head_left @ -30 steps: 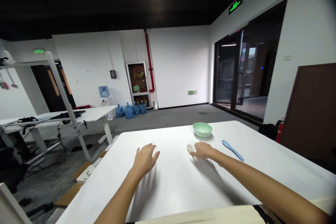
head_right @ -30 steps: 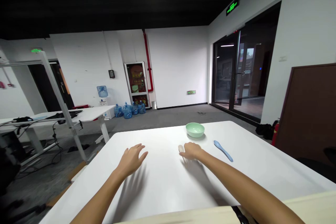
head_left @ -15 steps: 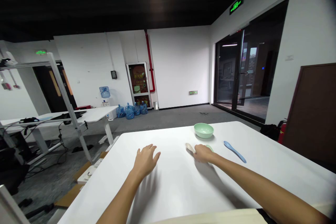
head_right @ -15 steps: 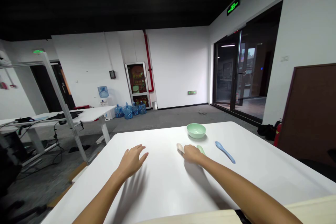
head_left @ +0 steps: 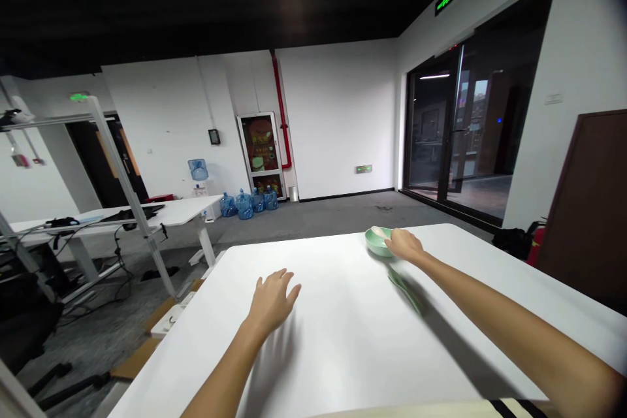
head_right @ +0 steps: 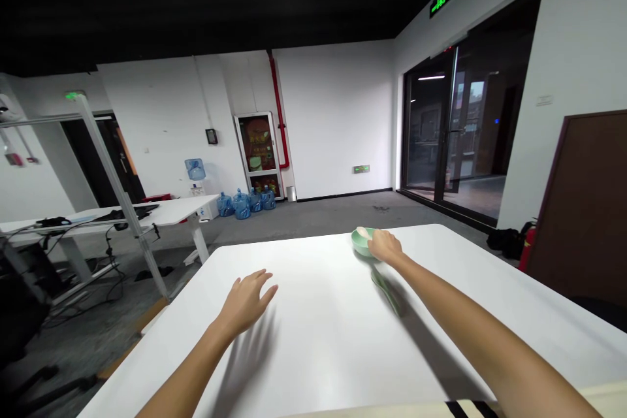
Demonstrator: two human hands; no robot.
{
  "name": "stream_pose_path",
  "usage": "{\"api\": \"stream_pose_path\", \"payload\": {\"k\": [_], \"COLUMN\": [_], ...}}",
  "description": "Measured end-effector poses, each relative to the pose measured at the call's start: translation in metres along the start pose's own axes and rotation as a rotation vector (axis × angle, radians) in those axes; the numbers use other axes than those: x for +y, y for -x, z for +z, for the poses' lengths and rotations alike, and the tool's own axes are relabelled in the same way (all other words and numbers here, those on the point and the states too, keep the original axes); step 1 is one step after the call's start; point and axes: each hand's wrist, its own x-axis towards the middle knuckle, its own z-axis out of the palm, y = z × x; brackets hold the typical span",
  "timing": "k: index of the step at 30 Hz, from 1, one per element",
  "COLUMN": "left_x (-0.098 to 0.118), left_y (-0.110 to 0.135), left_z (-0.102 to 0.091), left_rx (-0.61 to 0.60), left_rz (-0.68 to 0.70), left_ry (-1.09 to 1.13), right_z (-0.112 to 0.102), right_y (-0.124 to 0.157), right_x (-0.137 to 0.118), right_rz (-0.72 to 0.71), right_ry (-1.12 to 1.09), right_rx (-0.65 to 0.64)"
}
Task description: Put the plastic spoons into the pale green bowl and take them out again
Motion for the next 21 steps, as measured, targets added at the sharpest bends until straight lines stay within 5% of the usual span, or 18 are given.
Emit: {"api": "stream_pose_path", "payload": {"k": [21], "left_x": [-0.001], "left_y": [-0.006], "left_z": [0.005], "left_rx": [-0.03], "left_rz": [-0.028], "left_ry": [-0.036], "right_z": [0.039], "right_y": [-0.046], "right_x": [0.016], "right_rz": [0.131], "right_ry": [-0.075], "right_rx": [0.007]}}
